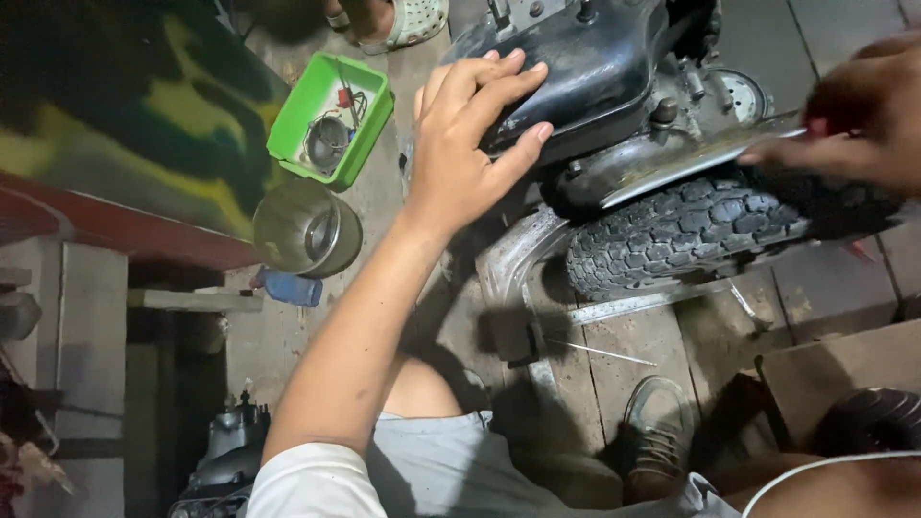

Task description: The person scrubs the motorcycle engine and exhaust pipe with a wire brush. They remove the fuel tank, scrub it, and place it on the floor. The person continues to scrub the engine area and surrounding components.

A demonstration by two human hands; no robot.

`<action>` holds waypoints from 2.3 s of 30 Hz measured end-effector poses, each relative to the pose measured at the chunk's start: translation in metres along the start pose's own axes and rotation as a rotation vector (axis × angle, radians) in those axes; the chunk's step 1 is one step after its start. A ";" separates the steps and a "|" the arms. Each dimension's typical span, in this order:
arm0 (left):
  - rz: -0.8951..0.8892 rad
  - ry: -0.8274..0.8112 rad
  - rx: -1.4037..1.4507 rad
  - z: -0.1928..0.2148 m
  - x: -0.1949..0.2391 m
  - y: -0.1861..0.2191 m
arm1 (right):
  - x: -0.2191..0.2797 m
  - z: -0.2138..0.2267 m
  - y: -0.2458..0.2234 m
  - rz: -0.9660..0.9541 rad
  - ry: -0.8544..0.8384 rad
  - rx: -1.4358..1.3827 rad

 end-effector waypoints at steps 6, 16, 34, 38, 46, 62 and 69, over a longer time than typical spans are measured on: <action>-0.006 -0.006 -0.003 0.002 0.002 0.003 | 0.012 0.051 -0.122 0.094 0.110 0.534; -0.029 -0.019 -0.040 0.001 0.005 -0.005 | -0.003 -0.032 -0.039 -0.088 0.156 -0.545; -0.064 -0.036 -0.040 -0.003 0.004 -0.012 | 0.097 -0.055 -0.274 0.002 -0.607 -0.047; -0.079 -0.024 -0.019 0.001 0.002 -0.011 | 0.112 -0.118 -0.278 -0.149 -0.445 -0.659; -0.081 -0.029 -0.071 -0.001 0.009 -0.016 | 0.106 -0.126 -0.325 -0.220 0.083 0.117; -0.090 -0.008 -0.060 0.005 0.008 -0.014 | 0.085 -0.108 -0.340 -0.260 0.040 -0.097; -0.152 -0.011 0.090 0.025 0.002 -0.013 | 0.102 -0.062 -0.336 -0.341 -0.319 -0.442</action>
Point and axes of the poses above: each hand's wrist, its own x-axis away from the middle knuckle, its own z-axis out of the back of the hand, y = z × x, the point moved 5 cm from there along -x, towards the middle knuckle, and after that the axes turned 6 degrees about -x, right-handed, at the moved point
